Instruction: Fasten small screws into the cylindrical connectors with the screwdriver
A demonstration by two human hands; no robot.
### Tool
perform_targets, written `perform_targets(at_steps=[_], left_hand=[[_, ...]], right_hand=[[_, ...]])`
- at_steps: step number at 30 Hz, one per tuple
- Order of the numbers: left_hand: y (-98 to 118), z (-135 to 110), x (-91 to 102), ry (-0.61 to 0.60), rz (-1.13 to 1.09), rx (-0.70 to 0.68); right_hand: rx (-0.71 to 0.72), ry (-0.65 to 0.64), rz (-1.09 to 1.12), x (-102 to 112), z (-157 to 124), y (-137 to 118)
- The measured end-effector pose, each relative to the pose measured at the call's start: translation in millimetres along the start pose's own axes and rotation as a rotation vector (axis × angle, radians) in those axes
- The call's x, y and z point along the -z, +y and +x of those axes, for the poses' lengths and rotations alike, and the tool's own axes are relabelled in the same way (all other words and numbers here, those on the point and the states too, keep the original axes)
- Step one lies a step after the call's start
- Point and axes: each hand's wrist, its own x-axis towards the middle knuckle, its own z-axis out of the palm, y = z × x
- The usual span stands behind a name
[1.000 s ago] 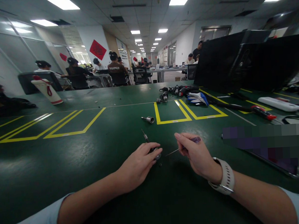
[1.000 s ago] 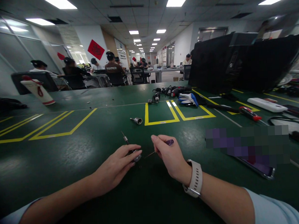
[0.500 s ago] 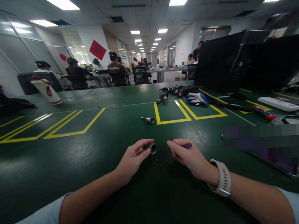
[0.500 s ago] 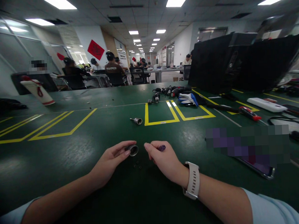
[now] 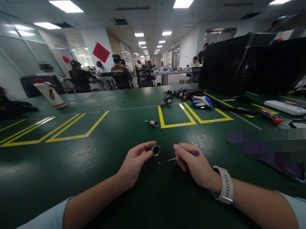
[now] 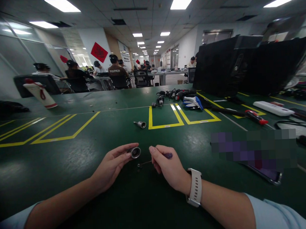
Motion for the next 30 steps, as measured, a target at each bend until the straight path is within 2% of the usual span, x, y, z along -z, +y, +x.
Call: perform_targets(at_steps=[5, 13, 20, 30], left_hand=[[2.0, -2.2, 1.4, 0.008, 0.059, 0.012], [-0.3, -3.4, 0.0, -0.02, 0.061, -0.089], [-0.2, -2.8, -2.1, -0.031, 0.022, -0.089], [0.4, -1.5, -3.7, -0.004, 0.043, -0.08]], right_hand=[[0.15, 0.038, -0.068, -1.9, -4.4, -3.8], [0.215, -0.045, -0.248, -8.2, -6.2, -5.2], [0.319, -0.089, -0.401, -10.8, -7.2, -4.8], [0.385, -0.108, -0.458, -13.6, -8.6, -2.7]])
